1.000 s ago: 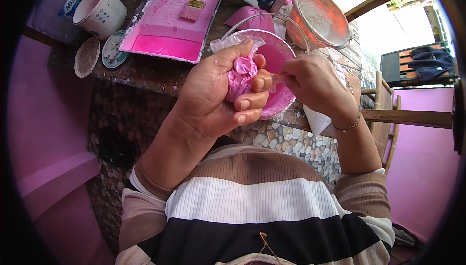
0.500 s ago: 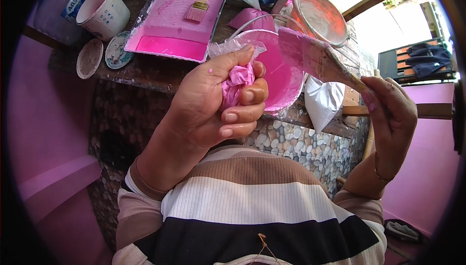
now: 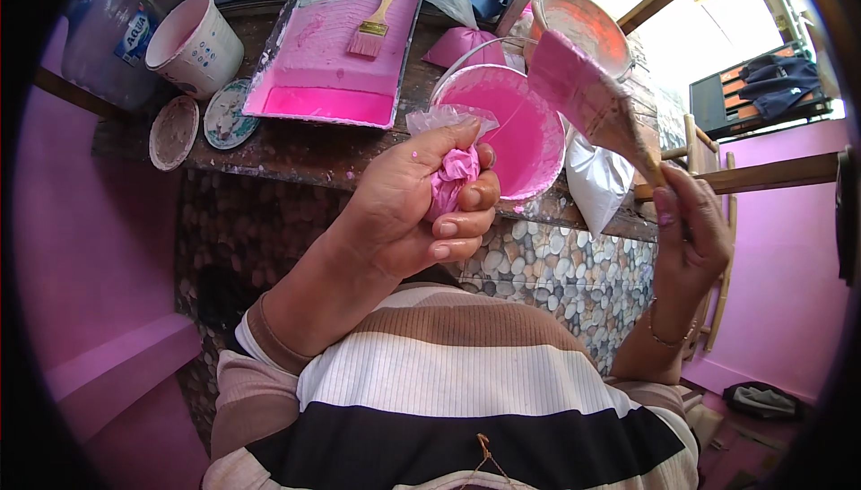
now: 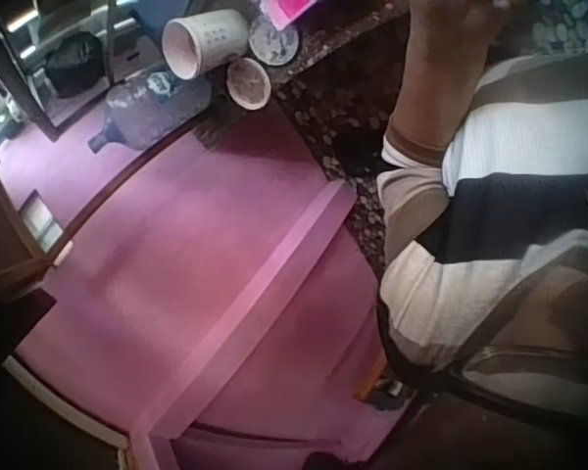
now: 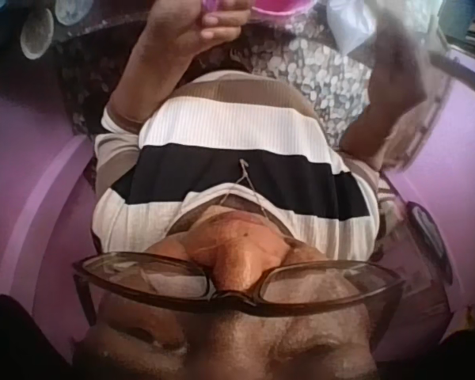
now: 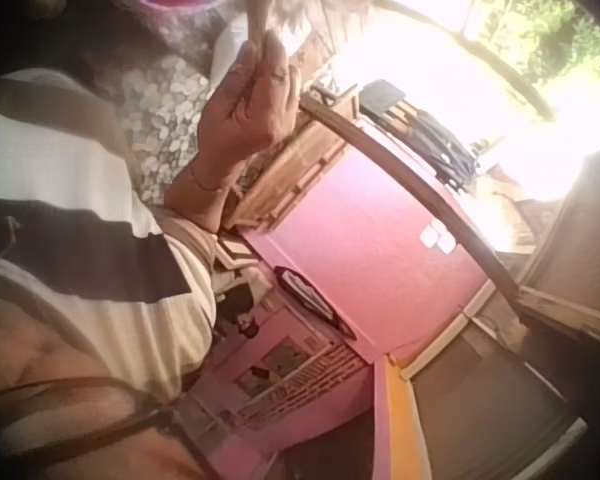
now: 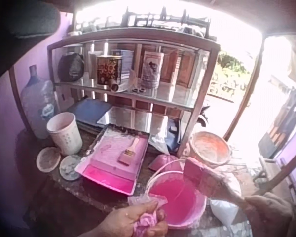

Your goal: The person mixes pink paint in a bucket by hand and using a paint brush, then dips a pink cloth bundle into the bucket to coat it.

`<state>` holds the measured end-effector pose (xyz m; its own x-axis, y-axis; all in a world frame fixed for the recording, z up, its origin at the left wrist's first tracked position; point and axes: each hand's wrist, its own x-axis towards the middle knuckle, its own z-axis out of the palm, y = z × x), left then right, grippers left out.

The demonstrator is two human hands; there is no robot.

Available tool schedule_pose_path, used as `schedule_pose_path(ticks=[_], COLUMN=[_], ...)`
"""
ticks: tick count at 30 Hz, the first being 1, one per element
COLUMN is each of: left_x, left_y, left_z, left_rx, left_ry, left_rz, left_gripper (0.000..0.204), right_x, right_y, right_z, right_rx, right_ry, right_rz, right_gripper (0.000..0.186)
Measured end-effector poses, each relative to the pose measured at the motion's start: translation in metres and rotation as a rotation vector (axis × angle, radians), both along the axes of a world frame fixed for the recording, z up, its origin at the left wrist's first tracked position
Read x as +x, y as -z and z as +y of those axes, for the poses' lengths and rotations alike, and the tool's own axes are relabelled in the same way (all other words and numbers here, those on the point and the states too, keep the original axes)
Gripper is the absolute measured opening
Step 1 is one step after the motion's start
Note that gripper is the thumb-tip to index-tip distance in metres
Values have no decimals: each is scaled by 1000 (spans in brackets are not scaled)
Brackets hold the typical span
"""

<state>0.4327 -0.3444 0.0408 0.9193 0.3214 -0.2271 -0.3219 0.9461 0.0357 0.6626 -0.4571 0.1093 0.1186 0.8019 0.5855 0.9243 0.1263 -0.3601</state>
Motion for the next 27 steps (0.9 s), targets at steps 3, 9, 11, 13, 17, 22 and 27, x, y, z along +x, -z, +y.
schedule_pose_path(ticks=[3, 9, 11, 13, 17, 22, 27], left_x=[0, 1, 3, 5, 9, 15, 32], left_y=[1, 5, 5, 3, 3, 1, 4], left_z=[1, 4, 4, 2, 0, 0, -5], left_rx=[18, 36, 39, 5, 6, 42, 46], left_ry=[15, 49, 67, 53, 83, 84, 87], left_rz=[18, 41, 47, 107, 142, 250, 345], left_gripper=[28, 28, 28, 31, 29, 26, 30], right_x=[-2, -13, -18, -16, -22, -25, -32], right_y=[42, 73, 69, 73, 77, 78, 74], right_z=[-1, -4, -3, -1, -11, -12, -11], right_rx=[-122, -118, -60, -82, -122, -127, -88], right_ry=[-26, -14, -20, -21, 50, 56, 89], right_rz=[-98, -61, -70, -110, -59, -54, 32], right_gripper=[17, 18, 17, 16, 16, 15, 15])
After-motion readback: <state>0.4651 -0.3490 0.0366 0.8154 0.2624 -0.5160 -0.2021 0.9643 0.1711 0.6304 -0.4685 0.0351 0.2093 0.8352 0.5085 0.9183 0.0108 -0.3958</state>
